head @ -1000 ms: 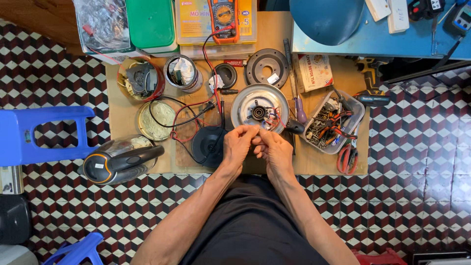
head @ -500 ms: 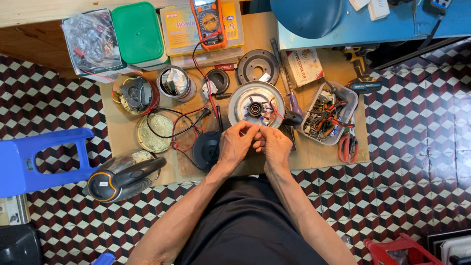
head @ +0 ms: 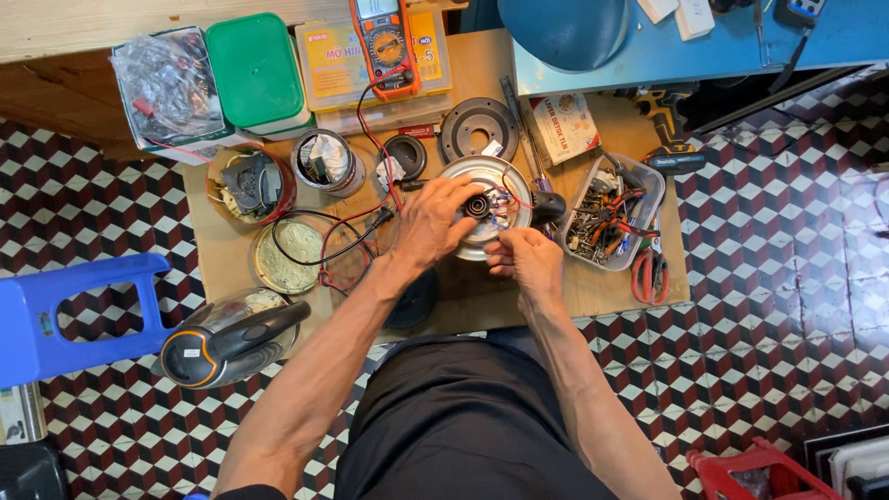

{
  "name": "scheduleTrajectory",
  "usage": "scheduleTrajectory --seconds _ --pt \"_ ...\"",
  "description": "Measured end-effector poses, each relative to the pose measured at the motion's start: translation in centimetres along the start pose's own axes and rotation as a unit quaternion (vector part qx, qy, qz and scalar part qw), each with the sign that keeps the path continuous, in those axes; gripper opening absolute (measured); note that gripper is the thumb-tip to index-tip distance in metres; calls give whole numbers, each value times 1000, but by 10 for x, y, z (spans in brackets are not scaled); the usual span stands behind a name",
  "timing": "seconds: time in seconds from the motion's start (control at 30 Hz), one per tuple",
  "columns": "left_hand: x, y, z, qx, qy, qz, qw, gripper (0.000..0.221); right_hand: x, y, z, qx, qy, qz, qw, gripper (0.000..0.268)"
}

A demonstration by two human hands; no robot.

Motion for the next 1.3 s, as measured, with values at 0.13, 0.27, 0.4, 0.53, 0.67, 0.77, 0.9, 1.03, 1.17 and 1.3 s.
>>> scheduleTrajectory --seconds 0.13,0.27,0.4,0.53,0.67,0.77,0.9,1.03,1.17,1.3 --pt "23 12 29 15 -147 75 986 49 2 -6 -13 34 -55 20 998 17" --pt "36 22 54 9 -216 130 968 45 11 -6 -20 104 -89 46 989 19" --pt "38 21 57 24 -240 130 962 39 14 -3 -20 117 -94 51 987 20" --pt "35 19 60 -32 -218 154 963 39 9 0 -21 138 -126 47 981 20" --pt "31 16 57 -61 -178 138 972 39 4 -11 -26 183 -168 11 969 19" --pt "29 16 55 -39 -147 75 986 40 -2 -27 -31 160 -127 -22 979 18" --pt "32 15 58 -35 -105 63 992 49 -7 -33 -34 132 -98 -33 986 17" --pt "30 15 54 -30 -121 60 990 52 2 -28 -37 185 -68 -19 980 17" --pt "36 17 48 3 -133 64 989 55 19 -21 -44 411 -149 44 898 18" --pt "39 18 48 21 -125 86 988 53 15 -14 -50 379 -189 29 905 18"
Point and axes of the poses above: each hand's wrist, its own x-axis away from the middle knuckle, its own y-axis out of the palm, z = x × y, the point moved 3 cm from there along -x, towards the middle knuckle, and after that the axes turned 3 degrees about -z, right-handed, at the moved point
